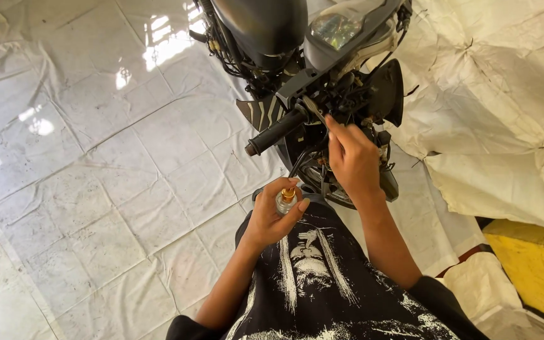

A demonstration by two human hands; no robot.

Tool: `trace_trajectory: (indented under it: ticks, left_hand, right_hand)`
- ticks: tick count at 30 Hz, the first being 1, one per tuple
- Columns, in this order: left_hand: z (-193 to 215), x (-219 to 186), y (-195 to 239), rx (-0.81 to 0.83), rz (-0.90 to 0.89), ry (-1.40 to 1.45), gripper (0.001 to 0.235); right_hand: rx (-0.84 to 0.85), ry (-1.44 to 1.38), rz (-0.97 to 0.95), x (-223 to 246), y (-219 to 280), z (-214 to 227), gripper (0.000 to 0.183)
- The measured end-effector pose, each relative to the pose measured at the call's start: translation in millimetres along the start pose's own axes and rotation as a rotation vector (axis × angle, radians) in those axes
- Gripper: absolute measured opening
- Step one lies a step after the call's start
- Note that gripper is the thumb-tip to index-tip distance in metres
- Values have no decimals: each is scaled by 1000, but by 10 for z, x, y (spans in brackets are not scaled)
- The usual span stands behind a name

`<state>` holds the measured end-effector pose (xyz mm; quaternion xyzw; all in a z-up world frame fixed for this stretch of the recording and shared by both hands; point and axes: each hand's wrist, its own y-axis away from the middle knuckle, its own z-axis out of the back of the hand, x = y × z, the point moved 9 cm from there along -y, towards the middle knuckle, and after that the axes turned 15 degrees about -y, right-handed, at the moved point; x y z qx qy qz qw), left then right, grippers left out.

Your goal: The person works on the front section of a motorcycle, using a screwdriver to tighten or loosen screws on the handlebar assembly and headlight area. They hold a small bottle in their left hand while manipulating the motorcycle parts with their right hand.

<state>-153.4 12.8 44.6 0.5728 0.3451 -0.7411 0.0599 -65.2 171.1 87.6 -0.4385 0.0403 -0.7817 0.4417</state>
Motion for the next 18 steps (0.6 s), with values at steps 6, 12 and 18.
trace_trajectory:
  ticks: [6, 12, 18]
  left_hand:
    - [90, -1, 55, 42, -2, -26, 38]
    - [89, 67, 135, 36, 0, -17, 38]
    - [114, 59, 258, 40, 12, 10, 37]
  right_hand:
    - [-11, 69, -58, 172, 101, 82, 28]
    - [-48, 148, -39, 127, -55, -41, 27]
    - [34, 289, -101, 317, 29, 100, 24]
